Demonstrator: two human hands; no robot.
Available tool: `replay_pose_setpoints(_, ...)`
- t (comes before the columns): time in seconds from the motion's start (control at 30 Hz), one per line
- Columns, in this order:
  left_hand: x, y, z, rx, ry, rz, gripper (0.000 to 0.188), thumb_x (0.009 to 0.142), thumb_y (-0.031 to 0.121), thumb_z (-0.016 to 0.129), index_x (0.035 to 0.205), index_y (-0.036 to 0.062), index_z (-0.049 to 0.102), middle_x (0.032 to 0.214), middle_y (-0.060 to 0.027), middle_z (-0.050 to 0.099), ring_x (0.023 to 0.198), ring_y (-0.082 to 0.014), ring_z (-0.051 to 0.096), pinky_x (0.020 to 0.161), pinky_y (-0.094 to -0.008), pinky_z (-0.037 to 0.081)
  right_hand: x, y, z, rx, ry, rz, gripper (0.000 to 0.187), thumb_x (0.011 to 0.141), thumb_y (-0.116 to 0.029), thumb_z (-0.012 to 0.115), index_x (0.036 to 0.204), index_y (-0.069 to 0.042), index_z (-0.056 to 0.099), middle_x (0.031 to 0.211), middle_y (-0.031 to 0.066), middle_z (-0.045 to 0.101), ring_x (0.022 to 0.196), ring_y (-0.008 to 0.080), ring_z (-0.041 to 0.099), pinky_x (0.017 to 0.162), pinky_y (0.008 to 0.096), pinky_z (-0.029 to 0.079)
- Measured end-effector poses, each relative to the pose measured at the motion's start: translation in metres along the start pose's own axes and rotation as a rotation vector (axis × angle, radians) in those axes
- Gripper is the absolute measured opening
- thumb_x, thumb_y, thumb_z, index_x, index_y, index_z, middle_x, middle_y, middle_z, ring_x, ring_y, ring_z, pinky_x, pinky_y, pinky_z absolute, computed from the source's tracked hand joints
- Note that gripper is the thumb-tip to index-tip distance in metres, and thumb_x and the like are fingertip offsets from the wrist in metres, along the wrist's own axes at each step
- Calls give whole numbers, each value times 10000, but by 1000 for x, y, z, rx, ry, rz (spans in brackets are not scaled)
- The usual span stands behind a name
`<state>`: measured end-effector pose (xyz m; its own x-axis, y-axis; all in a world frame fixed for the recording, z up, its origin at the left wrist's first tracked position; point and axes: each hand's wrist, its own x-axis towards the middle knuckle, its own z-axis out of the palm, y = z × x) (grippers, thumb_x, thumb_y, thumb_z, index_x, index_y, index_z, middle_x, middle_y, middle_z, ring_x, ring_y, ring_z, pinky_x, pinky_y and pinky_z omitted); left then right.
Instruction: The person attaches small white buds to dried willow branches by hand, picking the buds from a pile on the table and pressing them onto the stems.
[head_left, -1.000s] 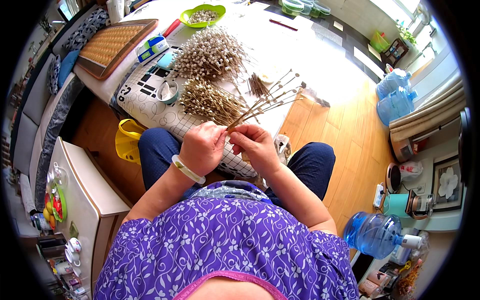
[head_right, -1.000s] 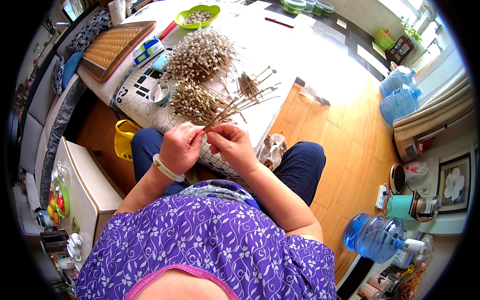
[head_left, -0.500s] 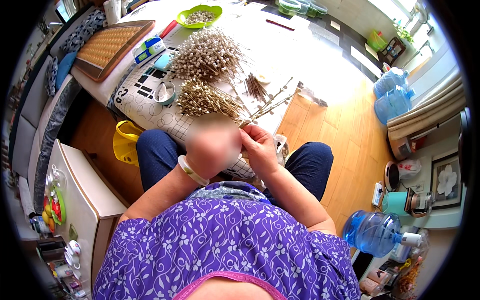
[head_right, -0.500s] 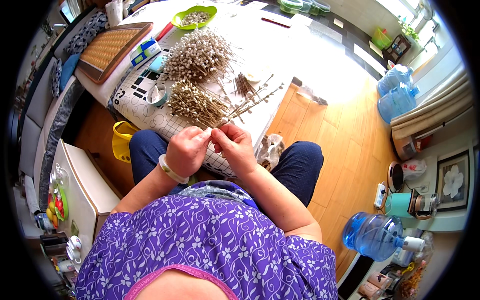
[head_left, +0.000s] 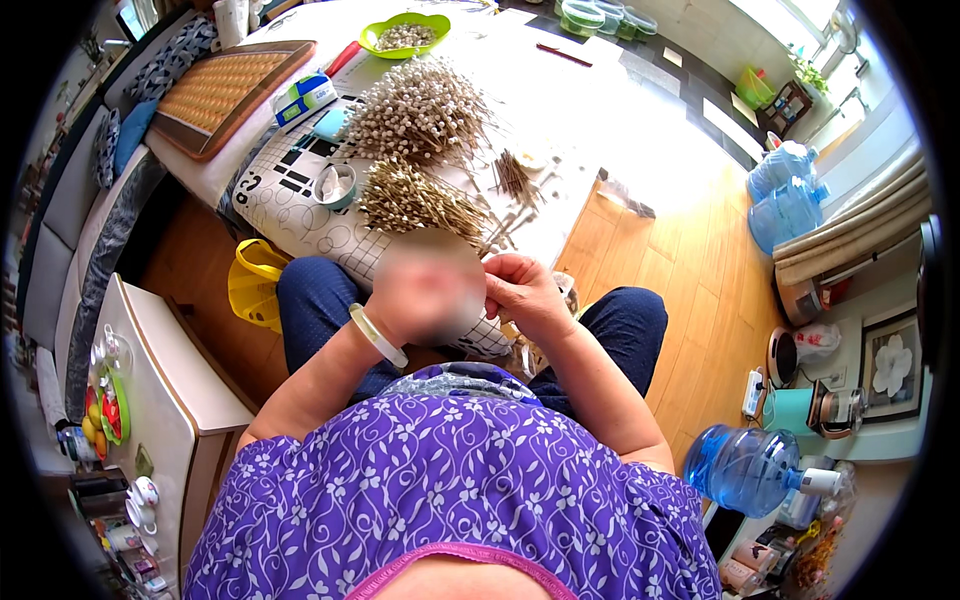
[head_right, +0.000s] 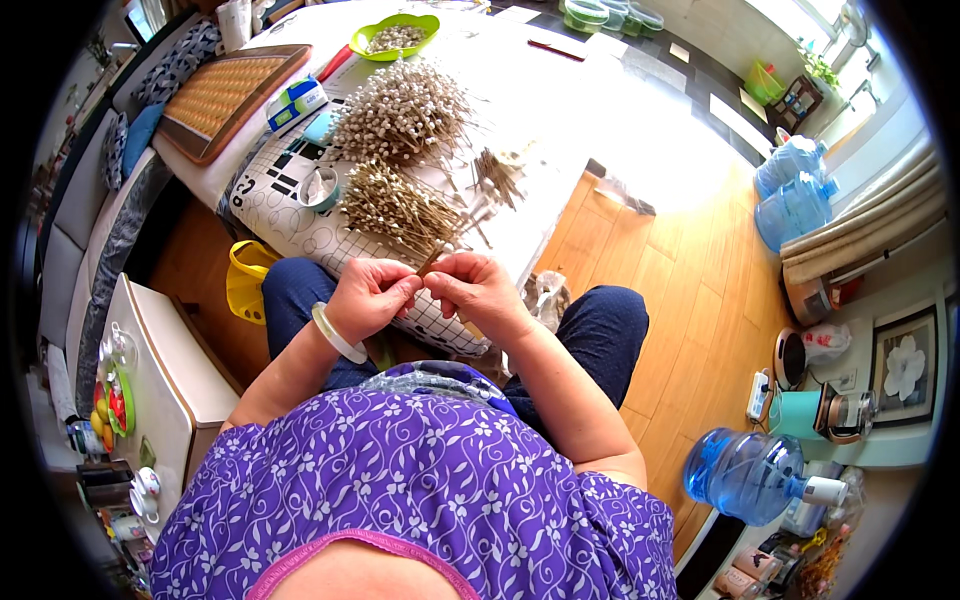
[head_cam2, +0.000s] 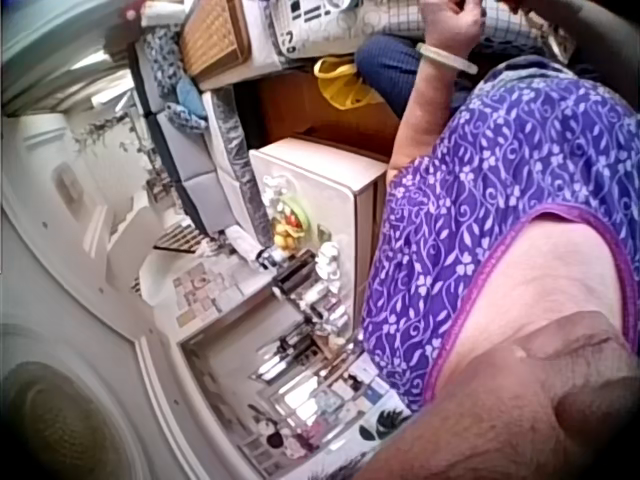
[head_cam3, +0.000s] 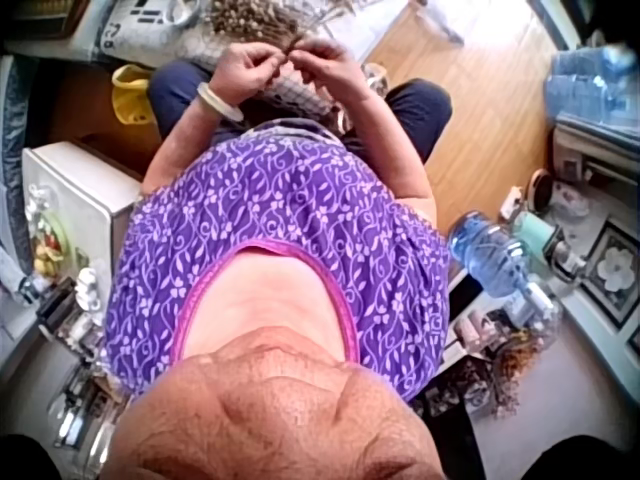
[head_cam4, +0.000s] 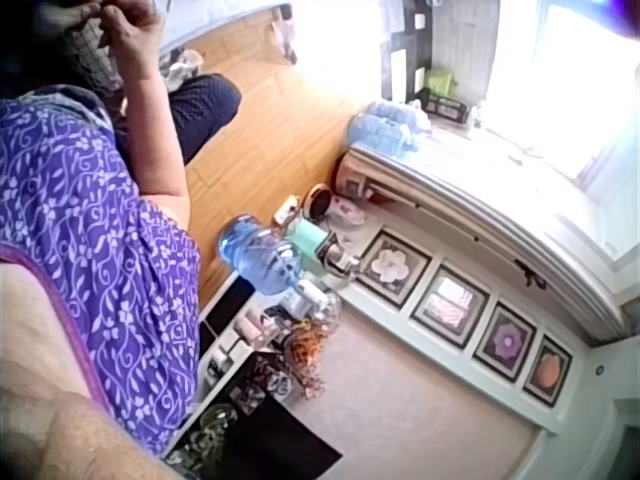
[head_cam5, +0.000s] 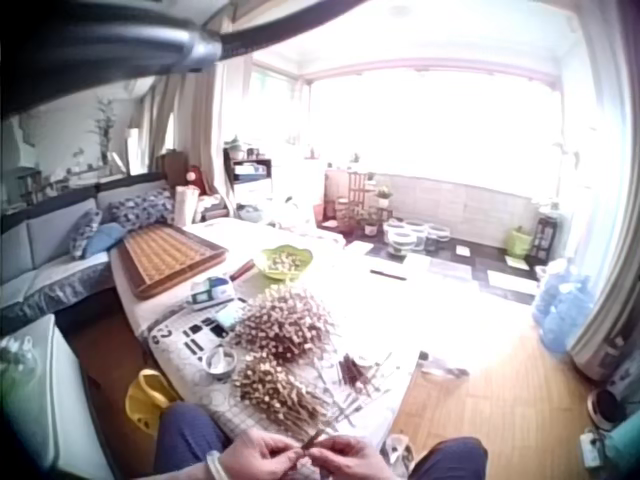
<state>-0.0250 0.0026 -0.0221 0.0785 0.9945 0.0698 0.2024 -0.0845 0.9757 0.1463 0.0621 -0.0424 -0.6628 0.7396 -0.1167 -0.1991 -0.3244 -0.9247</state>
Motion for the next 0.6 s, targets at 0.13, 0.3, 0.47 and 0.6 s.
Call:
replay_pose_setpoints(0.13,5,23,2,388,63,456,45,785,34,590,782,-2,618,623,-82,579,530,-139,552,469,-273,427,2,6,2,60,55,-23,156,823,-169,617,863,-18,611,670,-1,566,504,41,493,410,164,353)
replay_pose_setpoints(0.3,4,36,14,790,182,652,24,726,32,579,740,36,560,620,-107,541,562,-307,545,492,-375,429,4,9,10,81,129,-58,154,832,-164,606,786,-18,595,645,3,560,500,48,492,416,173,362)
replay_pose_setpoints(0.47,5,35,17,694,142,644,54,755,38,591,804,16,598,645,-97,578,564,-235,577,499,-313,451,6,17,6,26,117,-142,177,831,-149,605,721,-15,568,628,0,559,510,46,484,448,184,386)
replay_pose_setpoints(0.6,-1,1,6,194,-33,206,119,835,91,571,847,-21,609,665,-31,584,581,-90,533,520,-216,435,6,17,5,66,67,-170,176,828,-153,608,728,-11,578,629,-1,560,517,47,485,456,185,391)
